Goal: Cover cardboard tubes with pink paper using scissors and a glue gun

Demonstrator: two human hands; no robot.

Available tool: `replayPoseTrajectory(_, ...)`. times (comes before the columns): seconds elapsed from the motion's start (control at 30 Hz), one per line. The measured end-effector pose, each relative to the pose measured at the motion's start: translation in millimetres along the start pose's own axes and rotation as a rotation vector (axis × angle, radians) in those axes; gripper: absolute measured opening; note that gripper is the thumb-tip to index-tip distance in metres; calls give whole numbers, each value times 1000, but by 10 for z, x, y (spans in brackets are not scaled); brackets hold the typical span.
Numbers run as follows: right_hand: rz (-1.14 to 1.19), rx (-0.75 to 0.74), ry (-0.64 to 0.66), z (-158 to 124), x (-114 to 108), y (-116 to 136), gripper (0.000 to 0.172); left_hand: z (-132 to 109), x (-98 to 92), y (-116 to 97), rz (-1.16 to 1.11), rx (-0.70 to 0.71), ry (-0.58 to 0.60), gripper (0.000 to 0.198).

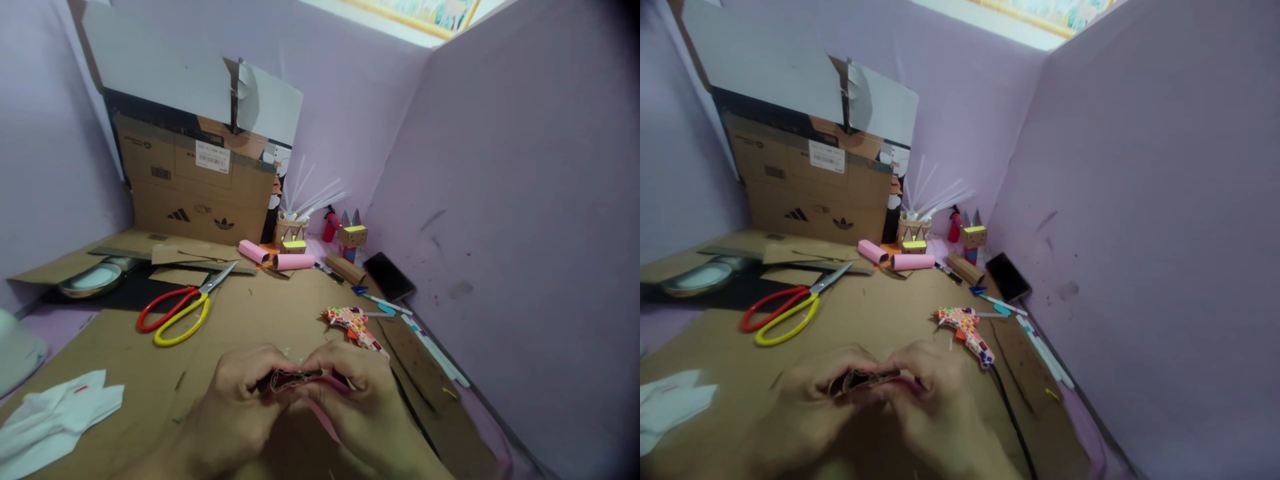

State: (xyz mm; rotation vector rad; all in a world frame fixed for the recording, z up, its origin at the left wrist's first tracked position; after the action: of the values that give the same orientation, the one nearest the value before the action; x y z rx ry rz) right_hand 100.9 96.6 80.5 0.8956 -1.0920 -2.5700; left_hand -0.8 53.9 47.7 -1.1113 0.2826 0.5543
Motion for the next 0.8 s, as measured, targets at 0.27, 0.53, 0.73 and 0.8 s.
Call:
replayPoseTrajectory(0.27, -25, -58, 41, 5, 38, 100, 12, -9, -40, -159, -29, 130, -23, 10)
replayPoseTrajectory(0.53, -11, 21, 1, 10, -51, -49, 5, 42, 4, -70, -86, 7, 103, 13)
replayPoseTrajectory(0.73, -42, 48, 26, 47, -27, -90, 7, 16, -42, 4, -91, 7, 60, 17)
replayPoseTrajectory(0.8, -80, 58, 32, 68, -39, -129, 19, 28, -94, 147, -122, -118, 28, 17)
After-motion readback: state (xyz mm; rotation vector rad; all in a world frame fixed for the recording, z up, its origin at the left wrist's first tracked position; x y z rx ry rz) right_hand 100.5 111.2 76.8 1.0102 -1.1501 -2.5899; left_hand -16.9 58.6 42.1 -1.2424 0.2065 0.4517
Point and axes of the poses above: each hand's wrist, its own z-axis towards the middle knuckle, its own x-axis out of the palm, y = z × x, the point moved 10 cm from there along z, towards the middle knuckle, and after that the axes turned 1 degree about -x, right-handed, at the moved point
